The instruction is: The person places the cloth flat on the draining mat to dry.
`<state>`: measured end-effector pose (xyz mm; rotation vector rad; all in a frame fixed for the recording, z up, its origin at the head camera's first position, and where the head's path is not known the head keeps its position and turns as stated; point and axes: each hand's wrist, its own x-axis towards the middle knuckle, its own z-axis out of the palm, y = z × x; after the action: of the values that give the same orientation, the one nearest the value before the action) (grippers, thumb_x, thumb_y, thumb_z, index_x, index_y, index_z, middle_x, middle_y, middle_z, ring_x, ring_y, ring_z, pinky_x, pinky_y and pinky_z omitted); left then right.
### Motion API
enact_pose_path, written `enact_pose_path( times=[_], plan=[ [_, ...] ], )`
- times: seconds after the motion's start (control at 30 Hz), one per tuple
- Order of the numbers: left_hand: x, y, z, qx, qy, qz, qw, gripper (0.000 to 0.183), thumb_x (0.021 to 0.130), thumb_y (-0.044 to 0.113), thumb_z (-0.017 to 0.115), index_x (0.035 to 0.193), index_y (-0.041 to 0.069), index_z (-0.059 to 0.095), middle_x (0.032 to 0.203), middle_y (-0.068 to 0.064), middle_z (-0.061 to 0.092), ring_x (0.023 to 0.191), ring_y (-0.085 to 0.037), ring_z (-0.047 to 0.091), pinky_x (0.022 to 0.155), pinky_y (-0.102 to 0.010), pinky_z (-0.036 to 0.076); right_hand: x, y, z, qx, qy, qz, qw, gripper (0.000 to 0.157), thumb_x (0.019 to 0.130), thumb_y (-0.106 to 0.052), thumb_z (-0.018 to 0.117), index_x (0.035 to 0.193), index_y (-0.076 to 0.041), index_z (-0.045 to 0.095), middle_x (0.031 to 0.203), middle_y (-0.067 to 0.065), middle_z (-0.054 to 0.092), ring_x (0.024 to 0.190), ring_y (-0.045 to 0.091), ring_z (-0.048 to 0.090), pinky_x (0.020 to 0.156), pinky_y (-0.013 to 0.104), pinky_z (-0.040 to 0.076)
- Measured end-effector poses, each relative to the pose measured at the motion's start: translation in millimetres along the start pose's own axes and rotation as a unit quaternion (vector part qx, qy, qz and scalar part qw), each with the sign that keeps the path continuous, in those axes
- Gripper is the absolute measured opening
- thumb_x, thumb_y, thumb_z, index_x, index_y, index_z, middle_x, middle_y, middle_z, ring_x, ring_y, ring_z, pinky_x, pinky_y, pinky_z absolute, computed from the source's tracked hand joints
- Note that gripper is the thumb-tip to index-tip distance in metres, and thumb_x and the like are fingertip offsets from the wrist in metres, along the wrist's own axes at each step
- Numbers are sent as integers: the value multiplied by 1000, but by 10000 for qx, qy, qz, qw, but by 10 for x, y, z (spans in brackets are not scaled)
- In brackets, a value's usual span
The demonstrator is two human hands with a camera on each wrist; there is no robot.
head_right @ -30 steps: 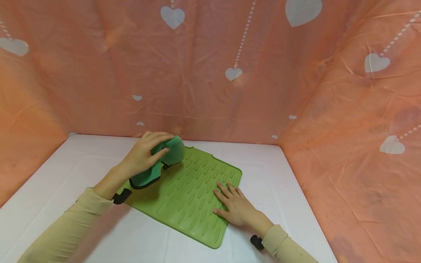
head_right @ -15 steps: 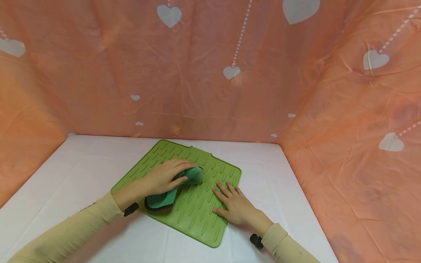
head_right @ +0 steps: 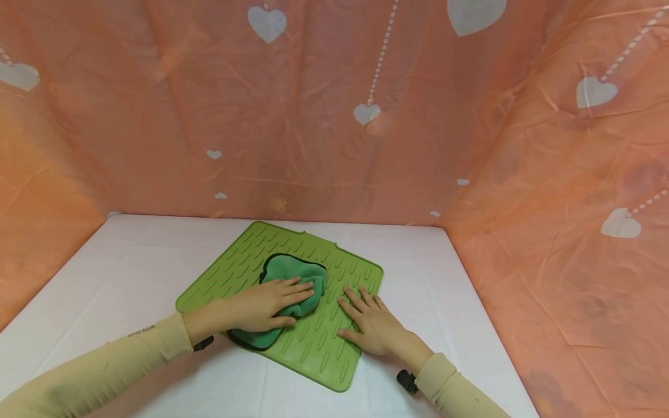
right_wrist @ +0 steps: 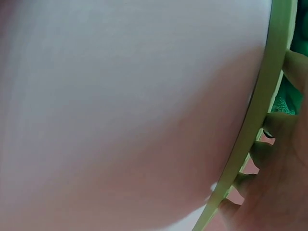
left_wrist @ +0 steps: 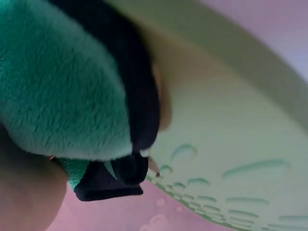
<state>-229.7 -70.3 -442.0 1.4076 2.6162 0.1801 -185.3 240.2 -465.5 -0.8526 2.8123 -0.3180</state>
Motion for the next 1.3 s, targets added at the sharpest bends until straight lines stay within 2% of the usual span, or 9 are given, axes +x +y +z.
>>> enact_pose_path(
  times=[0.13,0.27,0.4,0.5,0.67,0.77,0.87,1.07,1.3],
  plan=[
    [-11,20,38,59,-260,-20,9996,72,107,53,51,167,21,27,174,0,18,160,-30,13,126,-53,20,4,-1,-24,-16,29,-59,10000,73,106,-54,53,162,-10,38,171,13,23,156,45,17,120,69,21],
    [-26,38,11,-45,-89,-66,9999,70,107,56,48,166,22,29,173,1,20,159,-29,15,126,-53,19,43,16,-74,-23,269,-37,9996,72,104,-50,59,159,-8,43,166,13,35,153,45,29,119,68,26],
    [-34,22,-39,-162,596,-75,9981,65,108,52,50,162,18,40,167,-2,36,154,-29,32,123,-54,27,139,37,-165,244,804,25,9965,64,102,-38,67,153,-3,50,153,17,53,143,42,47,115,62,37],
    [-28,-27,-63,-337,1284,-235,9909,57,107,45,56,154,12,51,157,-6,50,145,-29,47,117,-55,37,231,52,-252,866,1077,102,9904,56,102,-29,68,149,-2,55,145,18,60,135,40,55,110,58,44],
    [-29,-179,-99,-744,2432,-681,9647,43,103,28,68,139,5,63,138,-12,63,121,-32,64,99,-57,51,425,94,-343,1977,1327,38,9712,45,103,-20,67,143,0,60,138,17,65,128,39,61,103,56,51],
    [-40,-295,-123,-952,2841,-1017,9486,36,101,19,71,133,2,65,128,-14,65,103,-30,68,86,-51,56,567,122,-351,2290,1446,35,9626,40,103,-17,67,139,1,63,134,16,68,121,37,66,97,50,57],
    [-63,-404,-143,-1311,2793,-1451,9401,34,102,17,68,132,1,66,121,-14,65,91,-25,65,76,-43,56,701,141,-340,2357,1469,172,9605,36,103,-18,67,136,-2,66,130,14,70,115,34,69,91,45,59],
    [-94,-529,-175,-1989,2072,-2290,9301,39,106,28,62,135,1,64,110,-13,63,91,-24,63,75,-42,54,907,138,-336,2509,1243,298,9595,34,105,-17,64,135,-4,67,127,13,72,115,33,69,94,46,57],
    [-104,-558,-177,-2178,1581,-2583,9278,44,106,32,61,136,-1,62,92,-4,65,76,-16,59,67,-36,50,1049,109,-330,2447,1005,123,9643,35,104,-13,65,136,0,66,127,16,71,115,33,69,96,46,56]
  ],
)
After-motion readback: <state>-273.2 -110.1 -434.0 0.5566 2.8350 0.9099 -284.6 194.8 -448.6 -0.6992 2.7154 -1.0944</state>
